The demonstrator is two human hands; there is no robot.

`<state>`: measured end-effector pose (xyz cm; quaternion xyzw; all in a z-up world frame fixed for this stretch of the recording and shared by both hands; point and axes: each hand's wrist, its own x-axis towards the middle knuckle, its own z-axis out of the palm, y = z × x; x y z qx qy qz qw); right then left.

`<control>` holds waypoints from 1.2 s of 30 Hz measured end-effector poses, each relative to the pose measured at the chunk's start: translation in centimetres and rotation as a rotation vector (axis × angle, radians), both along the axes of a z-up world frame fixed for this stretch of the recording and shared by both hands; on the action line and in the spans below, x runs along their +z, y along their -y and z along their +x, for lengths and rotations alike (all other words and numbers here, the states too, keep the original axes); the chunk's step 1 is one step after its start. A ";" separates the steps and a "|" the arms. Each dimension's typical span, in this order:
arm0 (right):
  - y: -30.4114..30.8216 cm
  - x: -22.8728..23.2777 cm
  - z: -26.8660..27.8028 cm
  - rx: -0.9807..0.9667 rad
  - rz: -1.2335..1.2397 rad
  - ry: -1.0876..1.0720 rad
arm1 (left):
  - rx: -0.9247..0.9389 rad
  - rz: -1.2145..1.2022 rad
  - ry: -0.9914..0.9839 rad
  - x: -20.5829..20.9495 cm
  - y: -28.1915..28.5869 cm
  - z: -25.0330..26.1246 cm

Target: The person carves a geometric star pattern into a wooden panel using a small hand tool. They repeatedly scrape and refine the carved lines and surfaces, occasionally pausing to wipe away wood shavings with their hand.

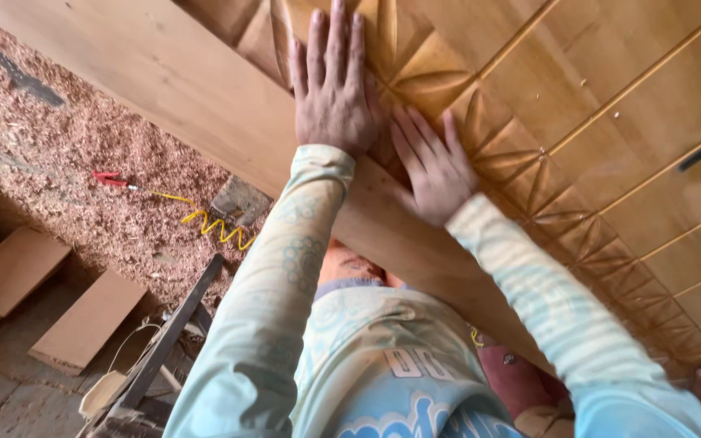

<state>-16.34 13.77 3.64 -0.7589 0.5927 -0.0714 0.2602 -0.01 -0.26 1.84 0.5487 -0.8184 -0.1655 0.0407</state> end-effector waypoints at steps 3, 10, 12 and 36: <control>-1.0 0.4 -0.4 0.023 0.031 -0.039 | -0.004 -0.026 0.010 0.1 -0.1 0.0; 0.2 -1.0 0.0 0.026 0.033 -0.045 | -0.005 0.027 -0.027 -0.2 -0.1 0.3; -1.1 0.3 -0.7 0.040 0.036 -0.064 | -0.010 0.008 -0.016 -0.2 0.0 0.1; 0.4 -0.8 0.5 -0.007 0.099 -0.137 | 0.007 -0.005 -0.021 -1.3 -0.4 0.7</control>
